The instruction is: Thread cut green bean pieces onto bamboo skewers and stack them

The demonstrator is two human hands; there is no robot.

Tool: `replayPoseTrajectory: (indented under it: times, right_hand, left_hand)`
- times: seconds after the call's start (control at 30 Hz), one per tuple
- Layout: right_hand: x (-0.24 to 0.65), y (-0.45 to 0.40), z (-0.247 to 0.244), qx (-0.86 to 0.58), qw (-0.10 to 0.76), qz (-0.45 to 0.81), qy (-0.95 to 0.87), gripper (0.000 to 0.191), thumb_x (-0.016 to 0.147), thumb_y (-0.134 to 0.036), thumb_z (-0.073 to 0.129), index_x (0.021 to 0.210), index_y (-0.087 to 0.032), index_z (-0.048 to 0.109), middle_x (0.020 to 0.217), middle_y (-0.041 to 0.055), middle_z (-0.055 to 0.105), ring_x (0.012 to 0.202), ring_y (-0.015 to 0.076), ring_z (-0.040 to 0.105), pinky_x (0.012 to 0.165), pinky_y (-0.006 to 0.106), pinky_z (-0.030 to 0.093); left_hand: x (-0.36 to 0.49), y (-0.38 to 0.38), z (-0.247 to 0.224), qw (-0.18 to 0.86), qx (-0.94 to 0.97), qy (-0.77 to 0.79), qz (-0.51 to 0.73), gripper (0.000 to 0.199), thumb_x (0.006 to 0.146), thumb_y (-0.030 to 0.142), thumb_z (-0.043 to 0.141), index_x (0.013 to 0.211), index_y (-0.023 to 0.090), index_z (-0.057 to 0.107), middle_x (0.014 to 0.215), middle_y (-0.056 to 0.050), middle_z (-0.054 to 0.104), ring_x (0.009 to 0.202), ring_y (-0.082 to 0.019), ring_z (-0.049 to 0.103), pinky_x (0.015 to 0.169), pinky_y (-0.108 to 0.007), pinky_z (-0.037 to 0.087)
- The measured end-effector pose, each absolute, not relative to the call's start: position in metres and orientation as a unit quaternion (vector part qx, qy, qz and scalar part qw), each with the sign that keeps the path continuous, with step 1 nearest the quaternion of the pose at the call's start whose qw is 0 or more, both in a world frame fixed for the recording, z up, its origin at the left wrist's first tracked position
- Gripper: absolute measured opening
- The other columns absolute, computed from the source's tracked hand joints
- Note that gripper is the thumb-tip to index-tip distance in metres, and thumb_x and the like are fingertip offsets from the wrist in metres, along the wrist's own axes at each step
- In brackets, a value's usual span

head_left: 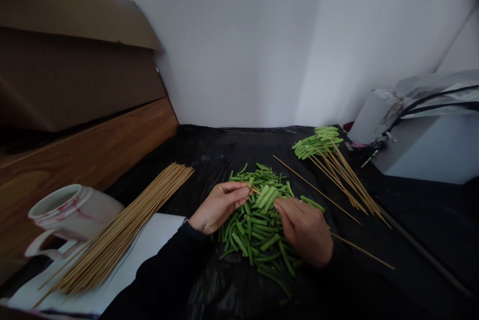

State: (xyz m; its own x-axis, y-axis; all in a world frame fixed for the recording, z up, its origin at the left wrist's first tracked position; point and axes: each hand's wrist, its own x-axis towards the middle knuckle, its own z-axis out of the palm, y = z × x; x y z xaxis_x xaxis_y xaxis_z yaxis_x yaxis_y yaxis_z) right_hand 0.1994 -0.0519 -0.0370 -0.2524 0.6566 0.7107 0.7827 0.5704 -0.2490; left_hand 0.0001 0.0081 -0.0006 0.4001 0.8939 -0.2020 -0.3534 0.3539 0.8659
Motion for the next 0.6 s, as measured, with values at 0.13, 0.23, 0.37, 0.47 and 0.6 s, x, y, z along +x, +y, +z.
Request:
replayPoseTrajectory:
  times: [0.13,0.23,0.37,0.47,0.6]
  right_hand:
    - [0.198,-0.0524,-0.0364,-0.459,0.405,-0.061,-0.789,0.019,0.091,-0.011,0.042,0.086,-0.016,0.059,0.079,0.004,0.065,0.072,0.0155,0.06,0.069,0.027,0.04]
    - [0.1966,-0.0528,-0.0351,-0.461,0.402,-0.048,-0.79,0.02,0.092,-0.011,0.041,0.086,-0.017,0.059,0.076,0.0025,0.063,0.068,0.0147,0.058,0.066,0.027,0.038]
    - [0.1966,-0.0525,-0.0351,-0.461,0.404,-0.059,-0.788,0.02,0.09,-0.009,0.042,0.087,-0.016,0.06,0.077,0.0028,0.063,0.07,0.0153,0.057,0.067,0.027,0.038]
    - [0.1972,-0.0525,-0.0359,-0.464,0.402,-0.057,-0.787,0.02,0.091,-0.009,0.042,0.085,-0.016,0.06,0.075,0.0029,0.062,0.071,0.0152,0.057,0.068,0.027,0.037]
    - [0.1964,-0.0535,-0.0352,-0.471,0.393,-0.056,-0.788,0.021,0.091,-0.011,0.04,0.085,-0.017,0.059,0.073,0.0018,0.061,0.067,0.014,0.056,0.065,0.027,0.036]
  left_hand:
    - [0.0008,0.0065,0.0006,0.742,0.384,0.356,0.419,0.019,0.064,0.017,0.081,0.081,0.011,0.074,0.082,-0.007,0.074,0.074,-0.011,0.065,0.073,-0.022,0.047]
    - [0.0006,0.0058,0.0004,0.742,0.39,0.353,0.416,0.02,0.066,0.018,0.081,0.083,0.011,0.074,0.083,-0.007,0.074,0.074,-0.011,0.065,0.073,-0.022,0.047]
    - [0.0008,0.0059,-0.0023,0.738,0.389,0.358,0.419,0.021,0.063,0.018,0.082,0.082,0.011,0.074,0.083,-0.008,0.074,0.073,-0.011,0.065,0.073,-0.023,0.047]
    - [0.0016,0.0052,-0.0026,0.738,0.386,0.361,0.42,0.022,0.062,0.018,0.083,0.081,0.011,0.074,0.081,-0.007,0.074,0.073,-0.012,0.065,0.073,-0.023,0.047]
    - [0.0024,0.0036,0.0001,0.741,0.382,0.361,0.417,0.022,0.06,0.018,0.084,0.079,0.011,0.074,0.079,-0.006,0.074,0.071,-0.011,0.065,0.072,-0.023,0.047]
